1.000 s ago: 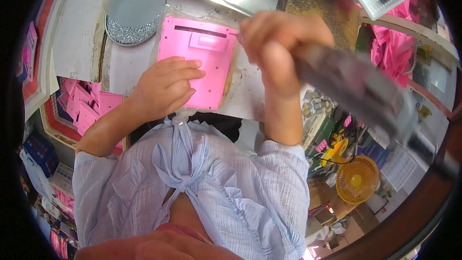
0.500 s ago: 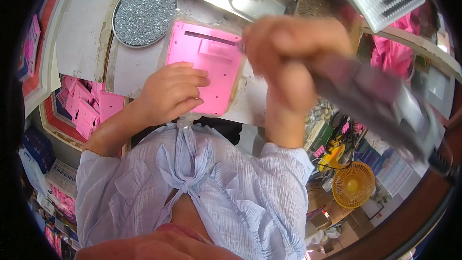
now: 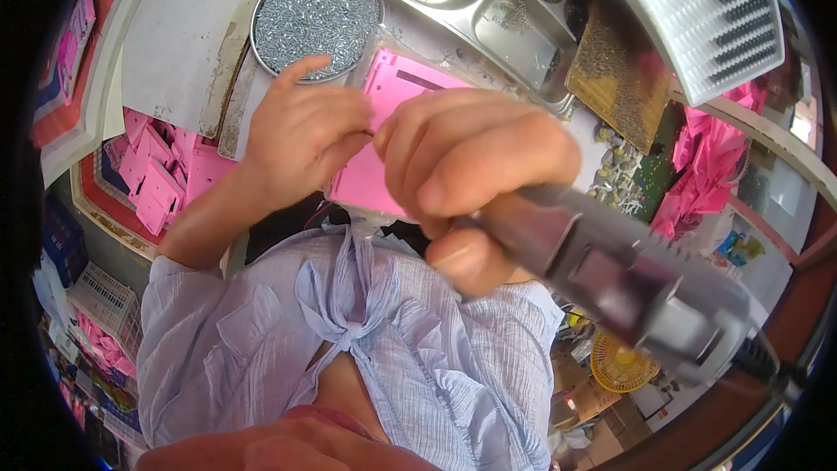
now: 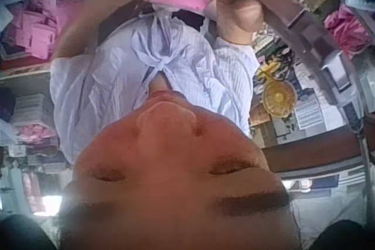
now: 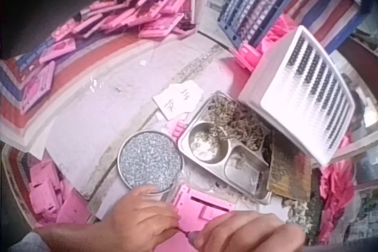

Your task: Assembling, soldering, and screwing together components of a pink electronic device.

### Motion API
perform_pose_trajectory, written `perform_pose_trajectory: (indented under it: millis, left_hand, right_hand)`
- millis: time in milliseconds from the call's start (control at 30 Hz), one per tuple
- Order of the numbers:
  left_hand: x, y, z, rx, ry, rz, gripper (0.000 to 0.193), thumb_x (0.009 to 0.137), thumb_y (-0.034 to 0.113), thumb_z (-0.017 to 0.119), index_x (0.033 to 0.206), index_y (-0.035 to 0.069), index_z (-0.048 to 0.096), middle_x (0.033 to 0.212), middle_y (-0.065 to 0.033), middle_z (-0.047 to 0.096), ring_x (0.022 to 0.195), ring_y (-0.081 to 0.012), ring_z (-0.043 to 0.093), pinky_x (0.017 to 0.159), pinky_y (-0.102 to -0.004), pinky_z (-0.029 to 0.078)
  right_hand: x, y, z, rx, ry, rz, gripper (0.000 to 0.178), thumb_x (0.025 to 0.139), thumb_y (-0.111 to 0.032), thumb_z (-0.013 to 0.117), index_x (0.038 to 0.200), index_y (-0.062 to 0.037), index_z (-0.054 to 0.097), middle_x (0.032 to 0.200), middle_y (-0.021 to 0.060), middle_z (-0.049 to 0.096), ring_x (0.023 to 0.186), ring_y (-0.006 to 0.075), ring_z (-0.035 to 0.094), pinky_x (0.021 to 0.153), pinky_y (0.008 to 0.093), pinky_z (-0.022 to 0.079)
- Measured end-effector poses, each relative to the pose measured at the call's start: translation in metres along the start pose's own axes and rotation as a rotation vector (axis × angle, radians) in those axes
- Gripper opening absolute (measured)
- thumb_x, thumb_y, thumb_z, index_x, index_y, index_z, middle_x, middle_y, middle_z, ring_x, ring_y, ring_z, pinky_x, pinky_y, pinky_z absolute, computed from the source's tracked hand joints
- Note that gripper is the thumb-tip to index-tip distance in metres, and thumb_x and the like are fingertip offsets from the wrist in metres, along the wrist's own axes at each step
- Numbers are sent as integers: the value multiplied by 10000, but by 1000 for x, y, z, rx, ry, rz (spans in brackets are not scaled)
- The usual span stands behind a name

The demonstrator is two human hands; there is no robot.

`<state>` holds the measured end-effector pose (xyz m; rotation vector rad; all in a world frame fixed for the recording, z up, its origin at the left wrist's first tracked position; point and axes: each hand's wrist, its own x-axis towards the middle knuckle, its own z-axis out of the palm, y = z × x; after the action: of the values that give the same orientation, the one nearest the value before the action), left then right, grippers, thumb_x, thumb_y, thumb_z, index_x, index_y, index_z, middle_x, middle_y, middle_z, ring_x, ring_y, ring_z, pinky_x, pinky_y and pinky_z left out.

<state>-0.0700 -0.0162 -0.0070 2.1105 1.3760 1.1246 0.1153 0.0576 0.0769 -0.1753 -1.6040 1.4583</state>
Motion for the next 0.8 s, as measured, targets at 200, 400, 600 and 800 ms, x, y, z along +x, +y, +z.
perform_pose_trajectory:
  millis: [200, 400, 600, 800]
  left_hand:
    - [26, -61, -22, 487, 58, -124, 152, 775, 192, 779, 906, 144, 719, 1100, 17, 634, 1105, -189, 561, 1030, -495, 330]
    - [19, -71, -16, 373, 88, -145, 92, 797, 209, 779, 817, 144, 718, 956, 41, 640, 1027, -189, 571, 975, -449, 332]
    - [19, -76, -14, 378, 117, -103, 121, 823, 206, 770, 823, 118, 686, 854, 26, 630, 898, -185, 575, 892, -393, 333]
    - [22, -75, -11, 422, 24, -151, 157, 817, 265, 761, 849, 142, 668, 857, 11, 618, 917, -212, 573, 911, -431, 363]
  right_hand:
    - [15, 50, -23, -26, 107, -53, 161, 1005, -180, 484, 1102, -63, 536, 591, 3, 446, 521, 146, 427, 531, 349, 375]
    - [15, 61, -16, -97, 183, 15, 63, 984, -109, 524, 992, -56, 490, 582, 13, 431, 515, 139, 419, 469, 309, 323]
    - [10, 71, -16, -275, 218, 69, 68, 982, -69, 524, 943, -57, 470, 582, 24, 451, 491, 128, 401, 435, 302, 284]
    - [9, 70, -24, -267, 168, 30, 82, 997, -115, 524, 1030, -41, 512, 590, 12, 442, 502, 130, 415, 450, 298, 293]
